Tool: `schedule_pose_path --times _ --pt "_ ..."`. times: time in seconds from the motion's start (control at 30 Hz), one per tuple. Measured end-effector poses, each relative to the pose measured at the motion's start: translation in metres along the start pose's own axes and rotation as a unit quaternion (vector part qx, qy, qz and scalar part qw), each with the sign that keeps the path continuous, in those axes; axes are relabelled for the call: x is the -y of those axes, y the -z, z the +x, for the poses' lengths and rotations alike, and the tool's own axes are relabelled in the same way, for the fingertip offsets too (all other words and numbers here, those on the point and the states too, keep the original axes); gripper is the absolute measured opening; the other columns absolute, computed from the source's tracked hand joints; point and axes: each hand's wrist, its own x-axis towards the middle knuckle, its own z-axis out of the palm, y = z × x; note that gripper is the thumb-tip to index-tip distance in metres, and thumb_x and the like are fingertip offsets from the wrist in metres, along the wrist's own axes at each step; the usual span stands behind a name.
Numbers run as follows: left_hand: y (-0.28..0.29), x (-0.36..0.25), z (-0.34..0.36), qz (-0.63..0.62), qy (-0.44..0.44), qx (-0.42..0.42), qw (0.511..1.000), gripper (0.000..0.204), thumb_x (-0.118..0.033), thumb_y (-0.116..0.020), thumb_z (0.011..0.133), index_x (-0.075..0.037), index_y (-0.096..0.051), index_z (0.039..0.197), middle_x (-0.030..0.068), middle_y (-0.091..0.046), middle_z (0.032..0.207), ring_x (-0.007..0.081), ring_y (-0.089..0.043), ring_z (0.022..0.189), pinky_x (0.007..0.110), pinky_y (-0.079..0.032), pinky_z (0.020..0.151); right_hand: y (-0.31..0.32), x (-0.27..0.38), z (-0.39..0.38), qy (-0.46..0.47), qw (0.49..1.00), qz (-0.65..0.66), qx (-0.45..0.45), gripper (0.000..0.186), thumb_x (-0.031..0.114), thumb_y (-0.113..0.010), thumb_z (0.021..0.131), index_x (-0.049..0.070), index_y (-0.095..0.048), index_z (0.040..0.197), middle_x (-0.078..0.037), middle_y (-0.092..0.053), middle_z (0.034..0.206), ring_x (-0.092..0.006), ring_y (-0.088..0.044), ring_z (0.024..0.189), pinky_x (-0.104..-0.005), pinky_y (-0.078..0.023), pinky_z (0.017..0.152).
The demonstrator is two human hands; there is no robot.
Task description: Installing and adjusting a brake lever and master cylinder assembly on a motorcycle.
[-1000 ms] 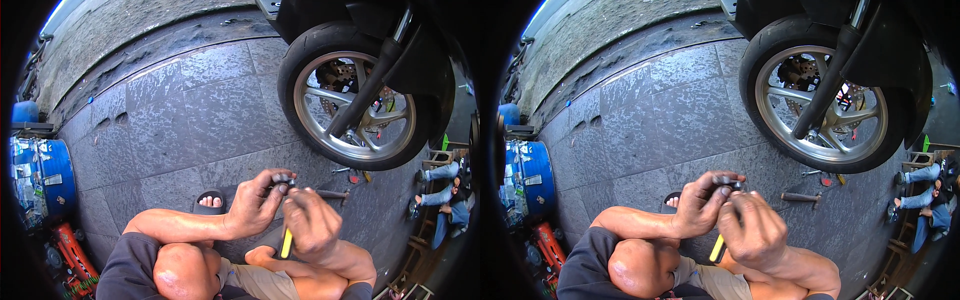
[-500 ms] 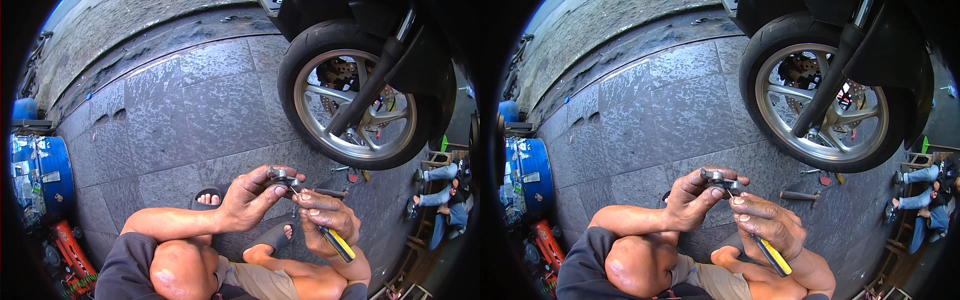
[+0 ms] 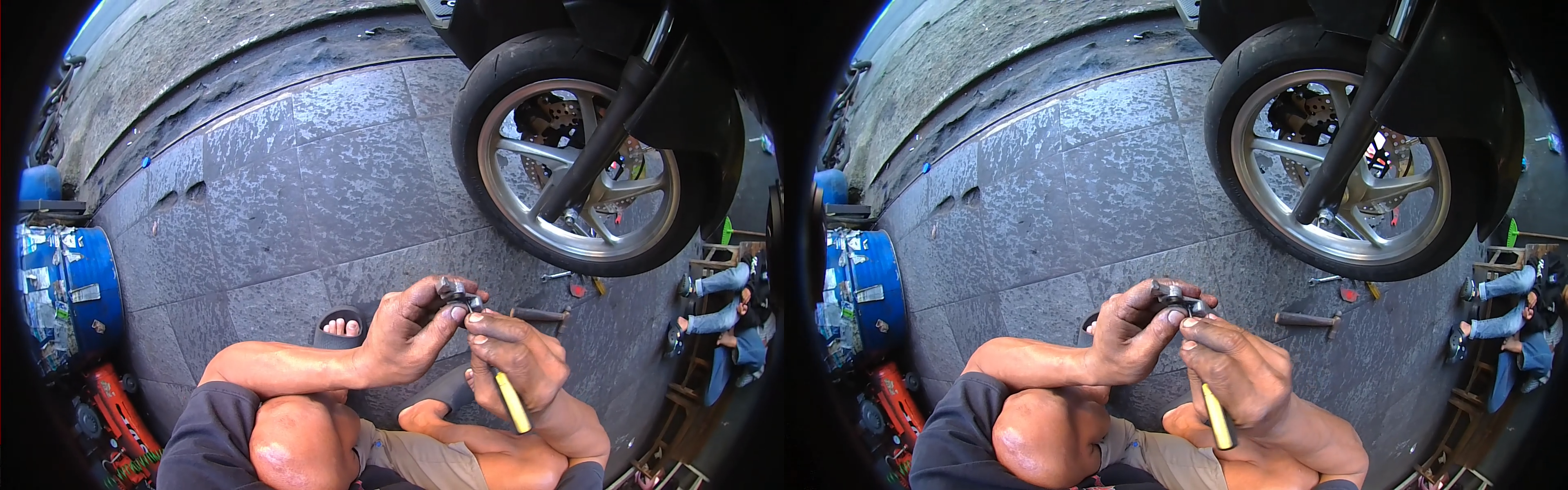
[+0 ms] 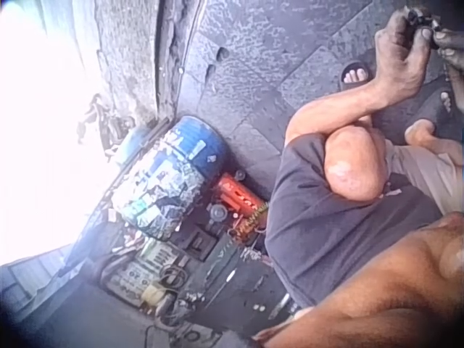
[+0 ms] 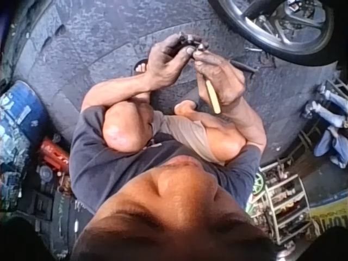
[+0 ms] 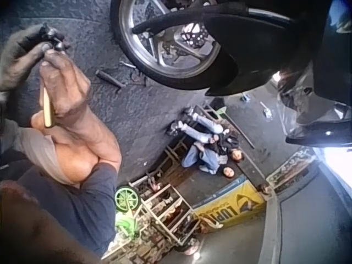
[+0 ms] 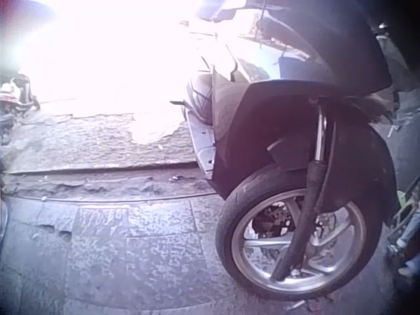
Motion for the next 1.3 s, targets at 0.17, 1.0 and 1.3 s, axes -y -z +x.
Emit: schedule_pose_path --times 0.17,1.0,1.3 --pt "-0.002 -0.001 0.001 0.088 -0.003 -0.007 0.996 0.025 0.0 -0.048 0.097 0.006 -0.055 0.12 0.0194 -0.066 0.113 0.0202 -0.064 0.106 0.033 -0.053 0.092 -0.006 -0.005 0.0 0.081 0.989 -0.114 0.041 0.054 0.043 -0.051 0.092 -0.01 -0.063 0.093 -0.025 -0.064 0.093 -0.0408 -0.07 0.083 -0.0447 -0.061 0.072" --pt "0.015 -0.015 0.002 0.08 0.053 0.071 0.993 0.033 -0.011 -0.058 0.097 0.005 -0.054 0.126 0.0105 -0.067 0.109 0.0132 -0.063 0.102 0.029 -0.052 0.09 0.016 -0.014 0.012 -0.165 0.977 0.128 0.054 0.026 0.0 -0.072 0.078 0.003 -0.07 0.104 -0.011 -0.064 0.086 -0.017 -0.066 0.074 -0.0275 -0.052 0.059" --pt "0.015 -0.019 0.004 0.154 0.018 0.104 0.982 0.034 -0.012 -0.06 0.096 0.006 -0.054 0.124 0.0119 -0.068 0.106 0.0145 -0.064 0.102 0.029 -0.052 0.089 0.022 -0.012 0.014 -0.174 0.974 0.122 0.078 0.028 -0.001 -0.076 0.074 0.003 -0.069 0.1 -0.011 -0.065 0.089 -0.0178 -0.067 0.075 -0.0279 -0.054 0.06"
